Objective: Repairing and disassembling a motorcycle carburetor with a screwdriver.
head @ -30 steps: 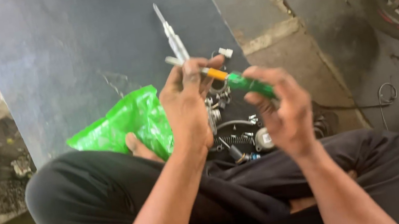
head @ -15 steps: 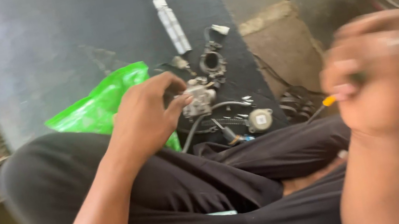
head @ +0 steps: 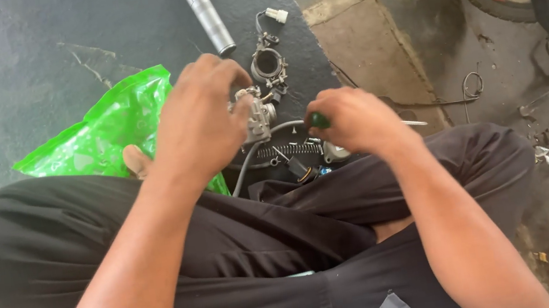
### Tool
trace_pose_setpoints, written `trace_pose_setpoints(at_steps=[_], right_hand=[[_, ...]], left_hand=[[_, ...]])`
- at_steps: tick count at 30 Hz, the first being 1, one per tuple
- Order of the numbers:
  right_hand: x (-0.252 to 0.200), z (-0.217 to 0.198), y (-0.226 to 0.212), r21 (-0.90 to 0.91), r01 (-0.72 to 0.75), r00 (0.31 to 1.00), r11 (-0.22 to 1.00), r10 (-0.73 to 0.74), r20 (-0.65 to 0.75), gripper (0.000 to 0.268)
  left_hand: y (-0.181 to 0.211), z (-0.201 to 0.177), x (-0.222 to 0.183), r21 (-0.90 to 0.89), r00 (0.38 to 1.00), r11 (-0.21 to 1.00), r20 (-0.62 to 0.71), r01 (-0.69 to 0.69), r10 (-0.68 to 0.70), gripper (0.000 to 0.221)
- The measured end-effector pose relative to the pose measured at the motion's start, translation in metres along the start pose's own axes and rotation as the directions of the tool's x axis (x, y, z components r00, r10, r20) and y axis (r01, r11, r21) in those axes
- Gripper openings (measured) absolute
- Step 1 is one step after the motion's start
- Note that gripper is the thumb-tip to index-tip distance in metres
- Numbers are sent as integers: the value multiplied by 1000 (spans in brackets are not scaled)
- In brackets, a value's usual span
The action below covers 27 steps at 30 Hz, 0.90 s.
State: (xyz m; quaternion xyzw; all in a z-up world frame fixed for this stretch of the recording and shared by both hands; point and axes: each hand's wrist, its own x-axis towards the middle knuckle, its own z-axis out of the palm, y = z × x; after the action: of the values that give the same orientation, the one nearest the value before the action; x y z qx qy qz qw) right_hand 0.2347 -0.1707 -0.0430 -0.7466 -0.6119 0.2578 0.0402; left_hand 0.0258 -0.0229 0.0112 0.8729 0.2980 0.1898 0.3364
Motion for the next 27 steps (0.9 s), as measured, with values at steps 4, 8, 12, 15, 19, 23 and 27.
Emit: trace_pose_setpoints(at_steps=[4,8,12,15,19,23,27], right_hand=[[4,22,-8,-95,46,999,994,-46,-1,27],[4,19,-26,-157,17,996,987,-3,89,28],[6,25,-27,-157,34,996,987,-21,85,31],[5,27,-23,-153,68,996,986,-59,67,30],[3,1,-29,53,-81,994,995,77,78,27],[-6,-23,-50,362,-223,975,905,206,87,26],[-3,-26,-65,478,-320,946,818,300,121,21]], left_hand=[[-3,4,-1,23,1000,1000,26,-3,2,16],[-13,3,0,3,997,999,-58,42,-42,11],[-13,-1,1,-11,984,985,-41,174,-174,10],[-12,-2,0,-7,983,983,-25,182,-182,10],[-21,-1,-3,87,972,970,37,229,-233,15],[-22,-3,-8,182,961,964,161,195,-225,37],[-18,-1,-6,216,929,960,285,177,-235,43]])
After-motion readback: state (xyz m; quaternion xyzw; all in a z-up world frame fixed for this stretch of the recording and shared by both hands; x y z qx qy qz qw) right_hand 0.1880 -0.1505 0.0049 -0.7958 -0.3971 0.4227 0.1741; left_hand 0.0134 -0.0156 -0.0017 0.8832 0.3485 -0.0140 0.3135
